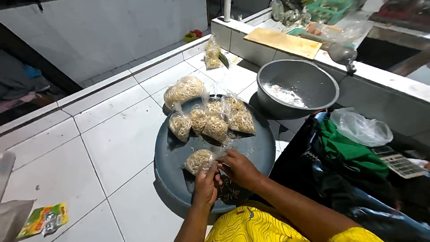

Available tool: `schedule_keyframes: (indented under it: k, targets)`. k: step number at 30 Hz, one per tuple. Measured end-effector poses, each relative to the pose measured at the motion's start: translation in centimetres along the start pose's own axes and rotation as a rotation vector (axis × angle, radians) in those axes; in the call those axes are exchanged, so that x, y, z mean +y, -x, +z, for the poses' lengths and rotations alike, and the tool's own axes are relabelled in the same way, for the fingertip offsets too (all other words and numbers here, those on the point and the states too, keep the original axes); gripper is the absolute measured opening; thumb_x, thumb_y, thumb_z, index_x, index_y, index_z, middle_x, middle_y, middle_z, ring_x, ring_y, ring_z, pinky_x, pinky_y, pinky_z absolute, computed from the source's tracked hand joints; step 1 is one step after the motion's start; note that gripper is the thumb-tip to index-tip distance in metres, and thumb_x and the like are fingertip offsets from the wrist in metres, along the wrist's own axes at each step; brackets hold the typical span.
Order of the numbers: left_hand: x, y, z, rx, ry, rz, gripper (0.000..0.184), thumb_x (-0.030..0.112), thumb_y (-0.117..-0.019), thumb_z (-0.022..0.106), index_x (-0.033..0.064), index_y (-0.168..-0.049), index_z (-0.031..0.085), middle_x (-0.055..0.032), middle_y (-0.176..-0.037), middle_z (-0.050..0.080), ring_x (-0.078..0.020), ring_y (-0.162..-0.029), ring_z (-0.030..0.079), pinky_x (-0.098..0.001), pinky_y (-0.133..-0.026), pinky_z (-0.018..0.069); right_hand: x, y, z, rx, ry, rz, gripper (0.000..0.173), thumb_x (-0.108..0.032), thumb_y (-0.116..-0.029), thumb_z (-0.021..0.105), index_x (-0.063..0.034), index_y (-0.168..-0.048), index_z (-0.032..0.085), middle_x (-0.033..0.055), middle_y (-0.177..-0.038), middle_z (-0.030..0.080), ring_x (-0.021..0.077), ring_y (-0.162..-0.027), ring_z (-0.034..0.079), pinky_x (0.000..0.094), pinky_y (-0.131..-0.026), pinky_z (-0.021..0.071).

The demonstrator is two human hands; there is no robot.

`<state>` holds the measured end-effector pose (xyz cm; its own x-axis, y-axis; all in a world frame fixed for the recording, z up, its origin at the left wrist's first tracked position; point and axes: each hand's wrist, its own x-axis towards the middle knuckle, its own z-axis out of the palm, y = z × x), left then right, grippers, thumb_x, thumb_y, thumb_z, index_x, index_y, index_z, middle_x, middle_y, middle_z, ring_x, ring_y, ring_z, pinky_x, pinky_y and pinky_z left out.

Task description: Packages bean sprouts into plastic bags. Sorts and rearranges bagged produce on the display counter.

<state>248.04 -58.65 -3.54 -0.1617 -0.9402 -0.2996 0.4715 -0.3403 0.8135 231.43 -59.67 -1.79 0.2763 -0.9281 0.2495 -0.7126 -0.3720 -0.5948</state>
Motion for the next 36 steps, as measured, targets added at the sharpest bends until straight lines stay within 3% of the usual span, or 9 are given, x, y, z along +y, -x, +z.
schedule_keyframes:
  k: [3,8,11,15,17,20,25,30,36]
  targets:
    - [0.4,-0.3,-0.5,-0.068,-0.005,0.026,0.022,0.019,-0.1068,0.053,0.0009,-0.111,0.064,-0.0073,-0.076,0.06,-0.0116,-0.055,0.053,-0.026,-0.052,0.0504,1.2,0.0,-0.2,-0.135,-0.1,0.054,0.041,-0.044,-0.1058,0.05,-0.01,-0.104,0.073,0.01,-0.119,0.065,0.0215,-0.114,0.062,0.0389,-0.1,0.0526]
    - [2.0,-0.2,-0.9,-0.196,-0.153,0.067,0.03,0.024,-0.108,0.049,0.0008,-0.1,0.065,-0.0059,-0.073,0.058,-0.0124,-0.056,0.053,-0.0273,-0.052,0.0499,1.5,1.2,-0.4,-0.281,-0.961,0.34,0.033,-0.032,-0.1111,0.042,-0.0043,-0.108,0.059,0.0069,-0.085,0.062,0.016,-0.07,0.063,0.0329,-0.065,0.0561]
    - [4.9,-0.1,-1.6,-0.342,-0.388,0.099,0.027,0.023,-0.1068,0.051,0.001,-0.102,0.066,-0.0075,-0.077,0.063,-0.0139,-0.06,0.057,-0.0294,-0.056,0.0517,0.6,1.0,-1.2,-0.188,-1.228,0.415,0.023,-0.023,-0.1067,0.054,-0.0036,-0.118,0.061,0.0059,-0.09,0.064,0.0153,-0.073,0.063,0.0337,-0.068,0.057]
    - [9.5,0.1,-1.4,-0.338,-1.226,0.239,0.028,0.027,-0.103,0.049,0.0071,-0.104,0.068,-0.0044,-0.086,0.068,-0.016,-0.075,0.067,-0.038,-0.07,0.0581,-1.3,-0.3,-2.1,0.03,-0.784,0.117,0.019,-0.016,-0.0977,0.069,-0.0014,-0.11,0.071,0.0068,-0.094,0.071,0.0125,-0.076,0.068,0.0312,-0.073,0.0608]
    - [11.0,1.0,0.2,-0.256,-1.682,0.293,0.031,0.029,-0.1,0.048,0.0056,-0.106,0.067,-0.0117,-0.101,0.068,-0.0268,-0.091,0.069,-0.0504,-0.08,0.0581,-1.8,-1.0,-1.7,0.126,-0.54,-0.077,0.017,-0.019,-0.0971,0.07,-0.0055,-0.106,0.074,0.005,-0.096,0.072,0.0102,-0.083,0.068,0.0286,-0.08,0.0598]
    - [10.9,1.9,2.1,-0.091,-2.031,0.435,0.023,0.023,-0.0956,0.06,0.0083,-0.11,0.071,-0.0155,-0.11,0.068,-0.0335,-0.094,0.071,-0.0528,-0.074,0.0601,-2.3,-2.3,-1.2,0.143,-0.458,-0.132,0.019,-0.019,-0.1018,0.063,-0.008,-0.113,0.074,0.006,-0.103,0.071,0.0119,-0.095,0.068,0.0292,-0.09,0.0577]
    - [7.8,0.6,0.3,-0.166,-1.848,0.836,0.017,0.009,-0.0864,0.069,0.0083,-0.103,0.075,-0.0158,-0.111,0.066,-0.0324,-0.101,0.067,-0.0483,-0.082,0.0596,-2.5,-3.6,-2.0,-0.033,-0.427,0.128,0.028,-0.024,-0.1031,0.059,-0.0099,-0.124,0.071,0.0061,-0.11,0.073,0.013,-0.099,0.07,0.0325,-0.094,0.0563]
    - [6.1,-0.2,-1.3,-0.22,-1.57,0.699,0.023,0.018,-0.0942,0.055,0.0045,-0.102,0.072,-0.01,-0.105,0.067,-0.0213,-0.097,0.068,-0.0389,-0.086,0.0594,-2.6,-2.7,-1.7,-0.051,-0.22,0.036,0.021,-0.018,-0.0986,0.063,-0.0112,-0.115,0.075,0.0049,-0.108,0.075,0.0164,-0.102,0.07,0.0376,-0.096,0.0564]
    - [6.9,-0.2,-2.1,-0.278,-1.423,0.53,0.022,0.012,-0.0881,0.059,0.0057,-0.106,0.07,-0.0077,-0.11,0.067,-0.0173,-0.104,0.067,-0.0378,-0.091,0.0583,-3.0,-1.9,-1.5,0.002,-0.12,-0.136,0.047,-0.023,-0.0887,0.077,-0.0171,-0.135,0.068,0.0069,-0.114,0.074,0.0238,-0.107,0.069,0.042,-0.098,0.0556]
